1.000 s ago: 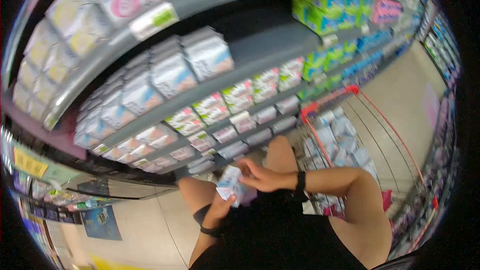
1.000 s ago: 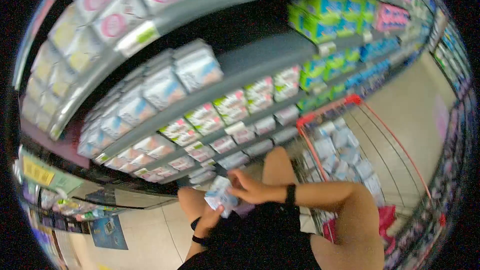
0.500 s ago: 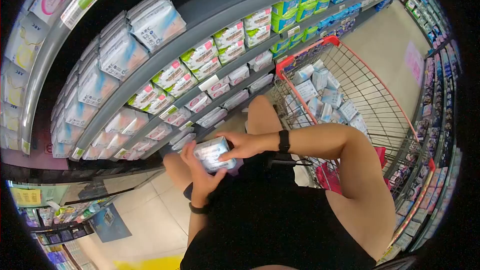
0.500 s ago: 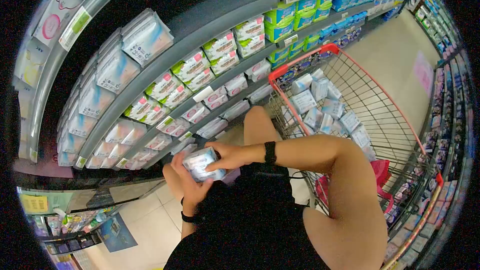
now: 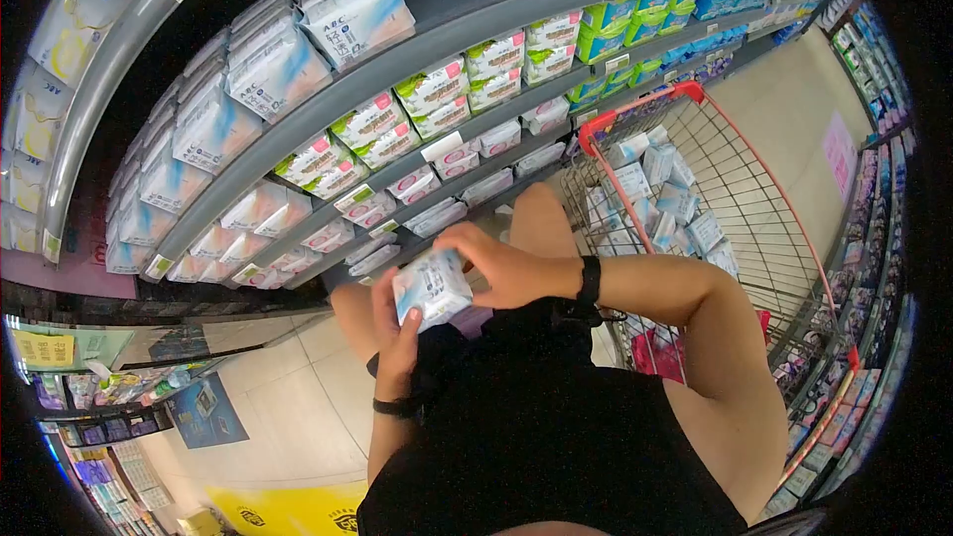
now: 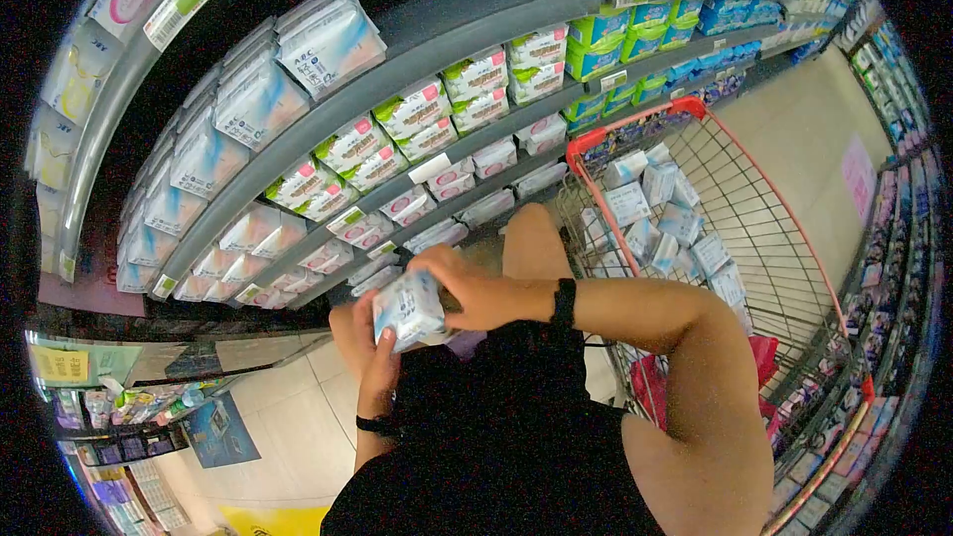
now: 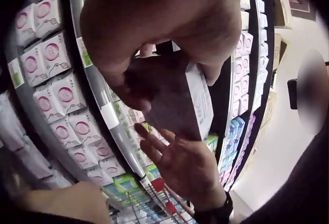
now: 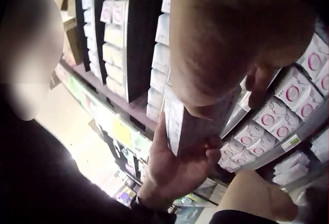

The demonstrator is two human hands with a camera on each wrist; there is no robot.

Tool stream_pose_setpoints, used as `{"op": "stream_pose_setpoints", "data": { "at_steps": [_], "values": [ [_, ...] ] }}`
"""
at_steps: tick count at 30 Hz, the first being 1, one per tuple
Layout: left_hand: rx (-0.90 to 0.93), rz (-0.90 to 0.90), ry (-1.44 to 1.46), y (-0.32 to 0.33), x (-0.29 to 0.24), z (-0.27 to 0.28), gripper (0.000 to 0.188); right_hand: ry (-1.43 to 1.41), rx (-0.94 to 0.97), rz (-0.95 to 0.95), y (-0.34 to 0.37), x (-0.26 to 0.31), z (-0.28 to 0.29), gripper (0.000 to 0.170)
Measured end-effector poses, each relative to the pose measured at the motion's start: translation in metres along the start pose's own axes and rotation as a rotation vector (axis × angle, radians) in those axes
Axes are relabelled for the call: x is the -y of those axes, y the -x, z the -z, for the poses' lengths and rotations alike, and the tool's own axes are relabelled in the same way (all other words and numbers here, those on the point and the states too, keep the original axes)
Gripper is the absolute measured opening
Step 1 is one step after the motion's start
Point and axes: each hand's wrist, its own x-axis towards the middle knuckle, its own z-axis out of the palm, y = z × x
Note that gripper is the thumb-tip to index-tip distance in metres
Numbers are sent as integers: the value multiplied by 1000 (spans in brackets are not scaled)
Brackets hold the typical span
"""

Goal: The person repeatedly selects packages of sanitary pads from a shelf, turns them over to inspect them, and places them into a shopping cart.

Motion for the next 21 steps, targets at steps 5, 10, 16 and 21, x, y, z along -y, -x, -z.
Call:
{"op": "stream_pose_setpoints", "data": {
  "at_steps": [5, 10, 16, 21],
  "values": [
    [-44, -180, -129, -7, -15, -9, 86, -913, 173, -555, -7, -13, 7, 52],
    [-2, -110, -82, -3, -11, -15, 93, -865, 247, -673, -8, -1, 6, 62],
    [-95, -244, -295, -9, -2, -10, 81, -714, 225, -535, -4, -4, 3, 69],
    [-15, 43, -25, -4, 0, -3, 62, -667, 196, -451, -7, -2, 2, 63]
  ]
}}
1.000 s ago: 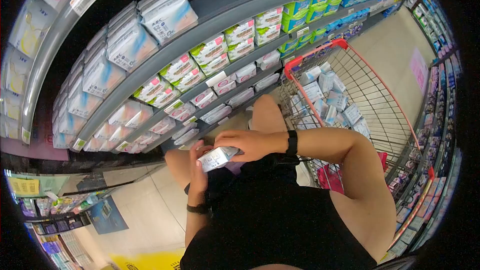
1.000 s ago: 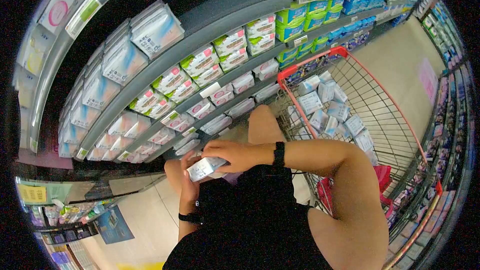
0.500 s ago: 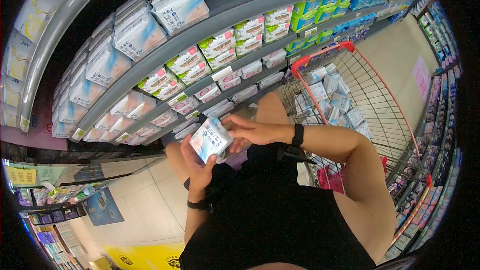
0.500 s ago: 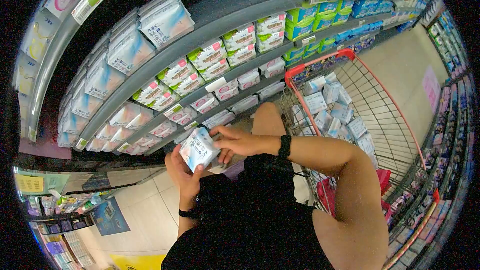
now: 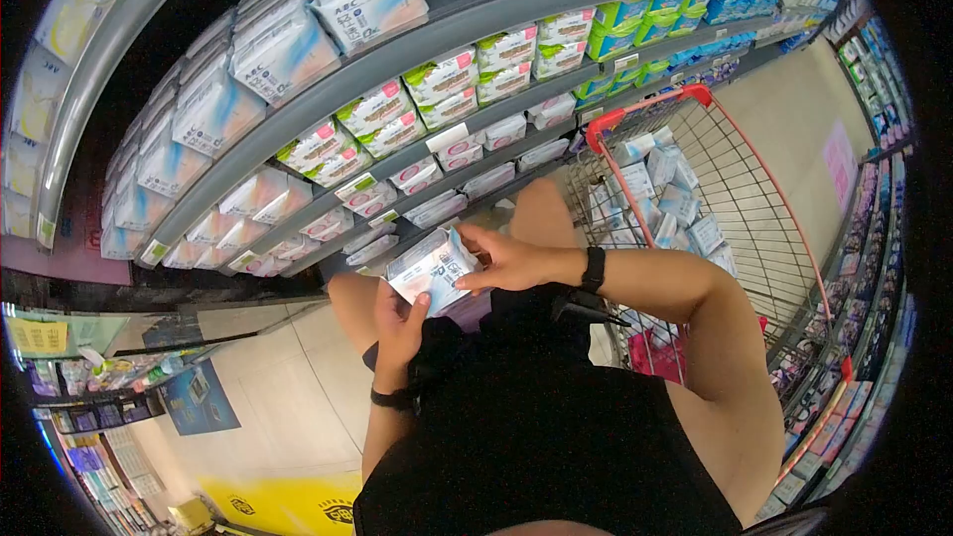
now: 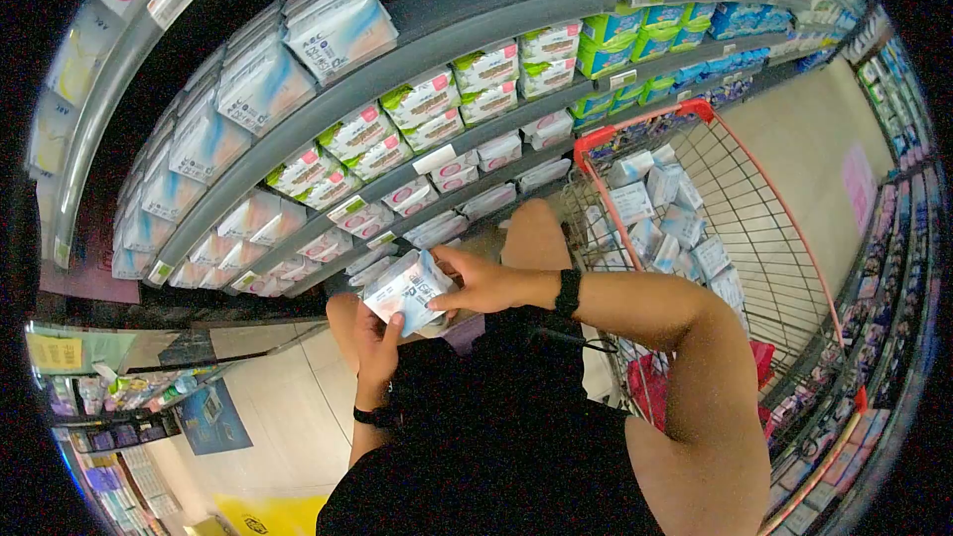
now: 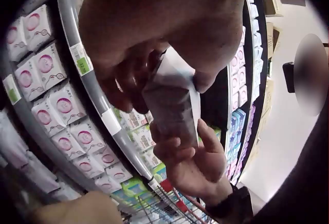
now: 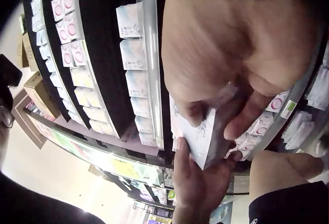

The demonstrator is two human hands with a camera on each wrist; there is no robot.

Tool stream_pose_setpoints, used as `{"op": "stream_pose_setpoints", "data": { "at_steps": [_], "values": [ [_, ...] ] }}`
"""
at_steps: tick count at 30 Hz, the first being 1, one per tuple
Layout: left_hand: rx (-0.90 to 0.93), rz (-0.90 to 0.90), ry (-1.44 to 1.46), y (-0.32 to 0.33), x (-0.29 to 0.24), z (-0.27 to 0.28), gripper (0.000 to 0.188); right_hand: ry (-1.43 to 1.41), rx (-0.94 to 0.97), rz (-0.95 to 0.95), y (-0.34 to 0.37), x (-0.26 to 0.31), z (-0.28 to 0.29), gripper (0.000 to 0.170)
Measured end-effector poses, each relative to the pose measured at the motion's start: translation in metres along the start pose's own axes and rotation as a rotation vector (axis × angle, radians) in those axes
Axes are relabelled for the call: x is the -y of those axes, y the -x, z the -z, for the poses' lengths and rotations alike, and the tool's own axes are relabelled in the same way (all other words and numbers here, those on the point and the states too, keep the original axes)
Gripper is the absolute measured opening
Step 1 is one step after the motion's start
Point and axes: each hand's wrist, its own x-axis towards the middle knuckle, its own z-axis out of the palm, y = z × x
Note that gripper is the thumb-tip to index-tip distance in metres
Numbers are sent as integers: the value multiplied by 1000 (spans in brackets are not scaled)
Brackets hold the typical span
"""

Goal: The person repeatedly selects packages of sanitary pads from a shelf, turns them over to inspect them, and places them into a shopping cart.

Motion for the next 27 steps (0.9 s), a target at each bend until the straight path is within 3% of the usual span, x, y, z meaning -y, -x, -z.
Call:
{"op": "stream_pose_setpoints", "data": {
  "at_steps": [4, 8, 10, 11, 14, 17, 20, 23, 27],
  "values": [
    [-41, -39, 108, 4, -3, -5, 53, -147, 36, -108, -1, -1, 4, 63],
    [-42, -389, -328, -2, 4, -1, 48, -581, 29, -198, 0, -3, 5, 61],
    [-28, -510, -487, -6, 3, -1, 47, -660, 45, -176, -1, -1, 8, 59],
    [-47, -504, -541, -5, 2, -1, 47, -699, 55, -164, -1, -1, 9, 59],
    [-85, -476, -654, -2, -18, -10, 48, -152, 18, 61, -6, -14, 15, 61],
    [-73, -407, -624, -6, -26, -16, 52, 184, -90, 190, -7, -9, 15, 64],
    [-34, -245, -528, -3, -9, -3, 53, -356, 29, -71, -1, -3, 14, 63],
    [-41, -48, -374, 1, 9, 12, 52, -327, 12, -5, -2, 0, 8, 73],
    [-119, -2, -5, 4, -5, -4, 48, 110, 31, 7, -6, -13, 12, 73]
  ]
}}
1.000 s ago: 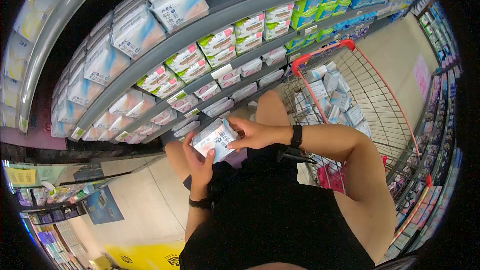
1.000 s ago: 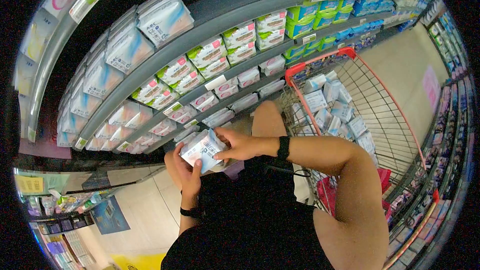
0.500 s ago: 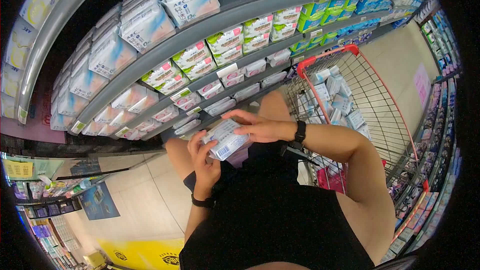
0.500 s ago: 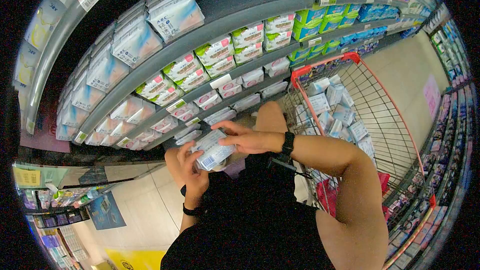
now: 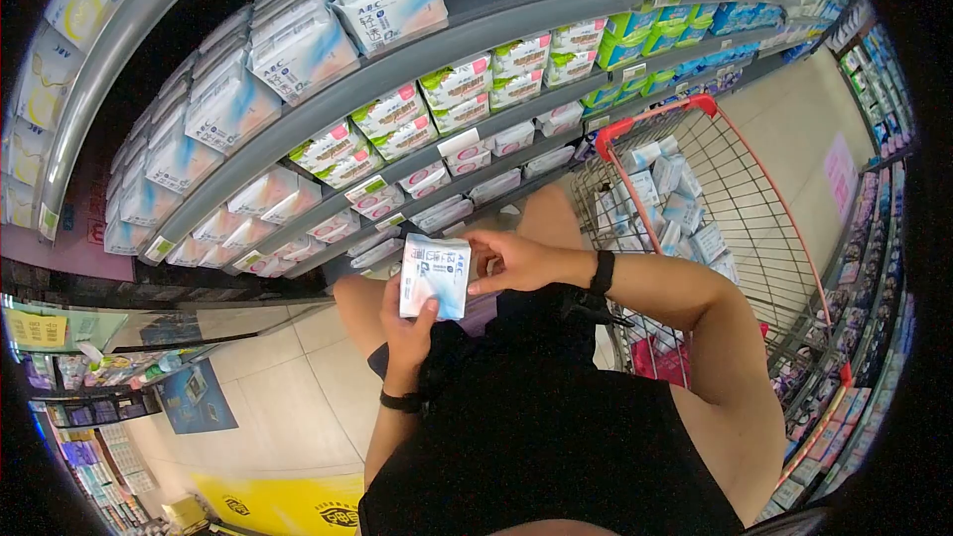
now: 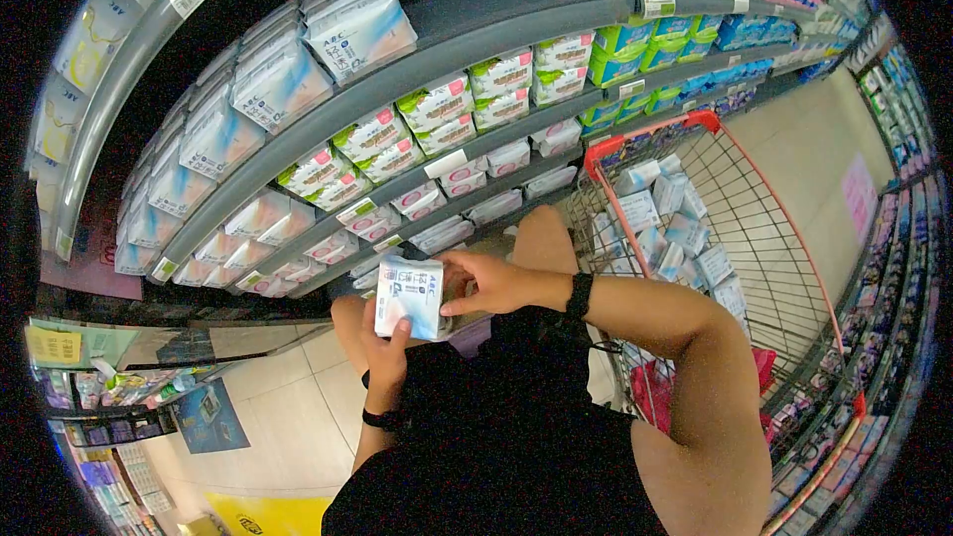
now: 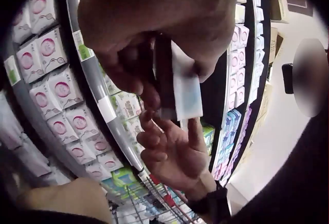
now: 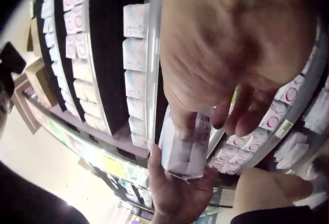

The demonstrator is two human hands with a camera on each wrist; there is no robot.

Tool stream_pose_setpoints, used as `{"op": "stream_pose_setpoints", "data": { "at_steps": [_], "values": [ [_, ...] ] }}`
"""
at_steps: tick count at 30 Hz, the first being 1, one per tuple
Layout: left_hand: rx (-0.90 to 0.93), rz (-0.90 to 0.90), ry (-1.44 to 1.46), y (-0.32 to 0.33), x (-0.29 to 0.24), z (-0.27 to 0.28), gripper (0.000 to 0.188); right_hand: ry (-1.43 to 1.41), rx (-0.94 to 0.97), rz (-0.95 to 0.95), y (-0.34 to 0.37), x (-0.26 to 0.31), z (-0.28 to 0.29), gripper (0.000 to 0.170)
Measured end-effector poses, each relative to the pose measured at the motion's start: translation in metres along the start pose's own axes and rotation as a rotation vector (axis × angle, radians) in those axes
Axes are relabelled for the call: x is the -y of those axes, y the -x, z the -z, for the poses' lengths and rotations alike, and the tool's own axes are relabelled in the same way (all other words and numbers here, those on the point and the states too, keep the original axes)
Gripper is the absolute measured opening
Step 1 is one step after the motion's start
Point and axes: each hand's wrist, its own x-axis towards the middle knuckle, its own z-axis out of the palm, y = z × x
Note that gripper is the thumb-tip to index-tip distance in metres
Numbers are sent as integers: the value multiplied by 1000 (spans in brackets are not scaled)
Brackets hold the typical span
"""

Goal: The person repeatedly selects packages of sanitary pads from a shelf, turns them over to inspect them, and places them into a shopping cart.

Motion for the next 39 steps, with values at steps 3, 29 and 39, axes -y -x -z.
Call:
{"op": "stream_pose_setpoints", "data": {
  "at_steps": [3, 29, 39],
  "values": [
    [105, 2, 29, 3, 8, -3, 45, 21, 27, -28, 0, -1, -5, 73],
    [663, -111, -509, 9, -1, 21, 39, 497, -872, 532, 26, 197, 112, 49],
    [820, -83, -510, 5, 11, 44, 44, 1454, -1085, 473, -45, 268, 272, 49]
  ]
}}
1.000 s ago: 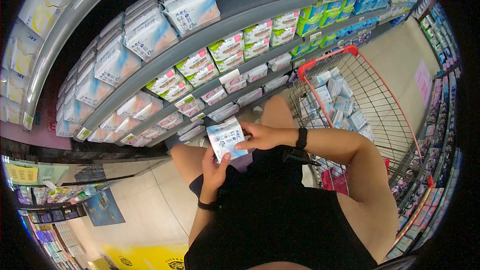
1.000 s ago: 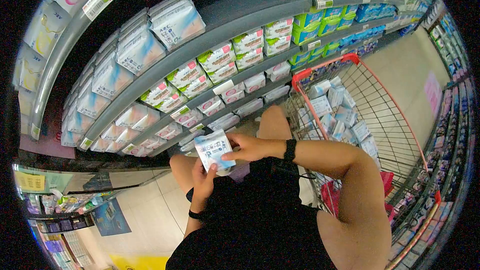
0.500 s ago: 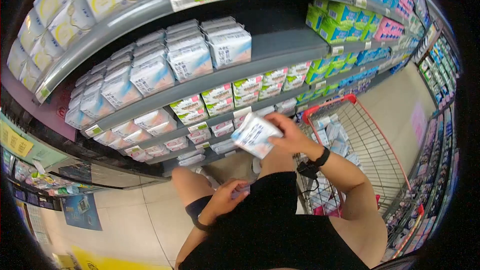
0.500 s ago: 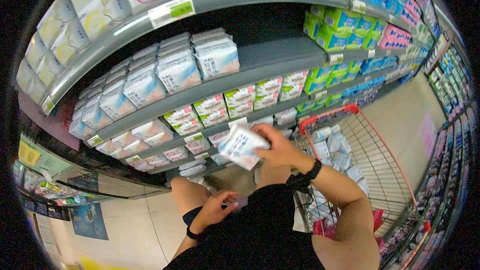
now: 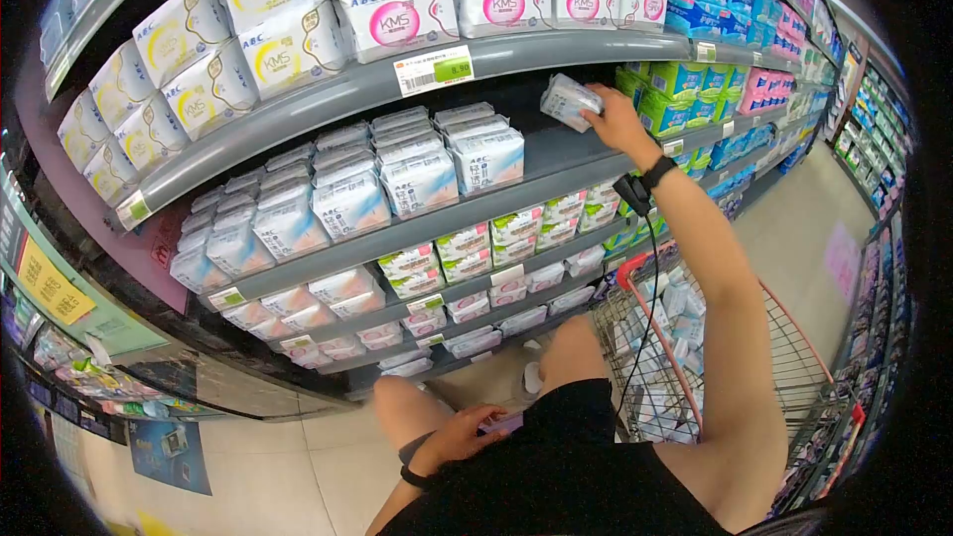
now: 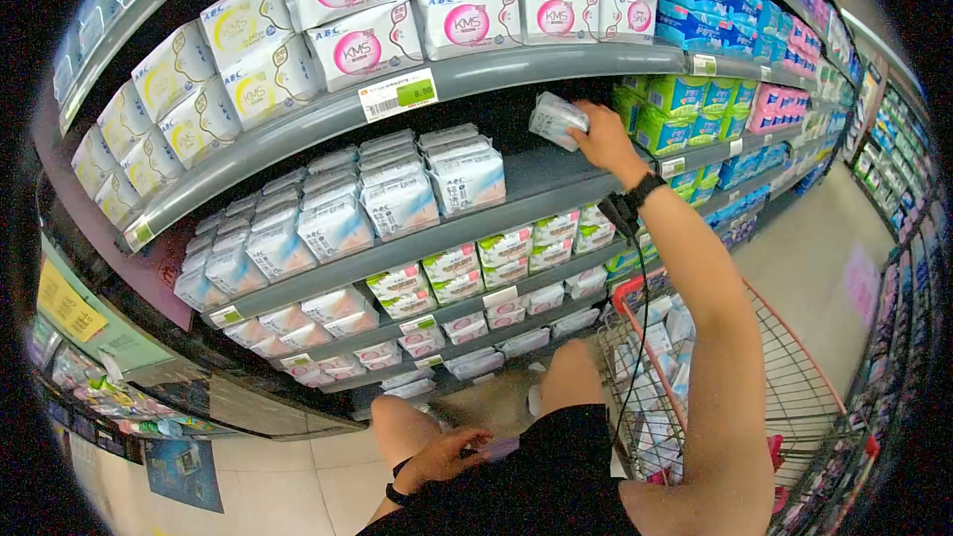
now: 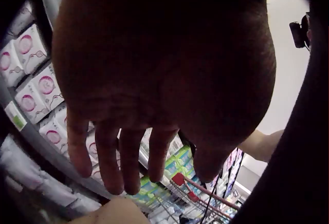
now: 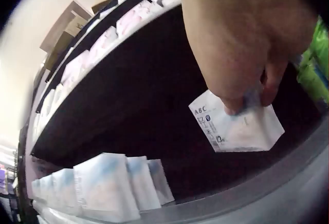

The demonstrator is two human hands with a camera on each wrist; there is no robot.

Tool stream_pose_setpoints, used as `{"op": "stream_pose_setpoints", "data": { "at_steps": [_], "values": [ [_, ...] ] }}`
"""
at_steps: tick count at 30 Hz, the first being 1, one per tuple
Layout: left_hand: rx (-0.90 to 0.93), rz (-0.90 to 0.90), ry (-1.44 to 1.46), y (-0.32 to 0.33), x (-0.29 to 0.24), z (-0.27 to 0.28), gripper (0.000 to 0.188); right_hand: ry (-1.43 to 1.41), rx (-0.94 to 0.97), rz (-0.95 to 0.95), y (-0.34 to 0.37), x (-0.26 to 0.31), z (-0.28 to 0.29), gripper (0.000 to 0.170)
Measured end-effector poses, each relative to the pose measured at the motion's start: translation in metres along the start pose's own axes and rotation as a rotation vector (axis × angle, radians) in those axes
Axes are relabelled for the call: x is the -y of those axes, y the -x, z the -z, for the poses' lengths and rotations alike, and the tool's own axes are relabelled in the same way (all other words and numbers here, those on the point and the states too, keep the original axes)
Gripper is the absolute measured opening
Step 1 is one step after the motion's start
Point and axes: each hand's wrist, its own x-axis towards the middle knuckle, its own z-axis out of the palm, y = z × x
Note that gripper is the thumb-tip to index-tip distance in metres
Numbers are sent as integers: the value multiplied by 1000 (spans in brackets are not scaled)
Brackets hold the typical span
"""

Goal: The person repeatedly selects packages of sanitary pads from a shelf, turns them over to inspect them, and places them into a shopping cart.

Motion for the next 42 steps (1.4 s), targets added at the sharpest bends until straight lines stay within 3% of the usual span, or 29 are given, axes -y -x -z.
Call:
{"op": "stream_pose_setpoints", "data": {
  "at_steps": [4, 7, 11, 14, 16, 19, 22, 29, 34, 41, 42],
  "values": [
    [-88, 52, -79, 8, 12, 2, 46, 305, 298, -59, -32, -7, -41, 54],
    [-143, 91, -88, 15, 12, 3, 47, 405, 539, -206, -66, 6, -58, 52],
    [-139, 167, -45, 29, 18, -4, 50, 307, 669, -183, -96, 16, -88, 47],
    [-83, 208, -87, 35, 28, 4, 54, 158, 636, -88, -105, 21, -105, 46],
    [-47, 222, -88, 36, 38, 5, 55, 61, 639, -63, -101, 58, -86, 44],
    [-163, 153, -126, 38, 46, 9, 53, -48, 653, -47, -106, 49, -108, 47],
    [-206, 211, -41, 41, 34, 21, 52, -30, 665, 52, -106, 85, -80, 47],
    [-178, 186, -149, 35, 35, 12, 53, 8, 560, 165, -121, 71, -117, 48],
    [-146, 194, -168, 35, 40, 9, 53, -181, 651, 80, -122, 93, -101, 35],
    [-193, 174, -188, 44, 38, 12, 51, -257, 666, -65, -117, 109, -91, 52],
    [-197, 183, -185, 45, 36, 13, 51, -330, 734, -28, -117, 118, -76, 57]
  ]
}}
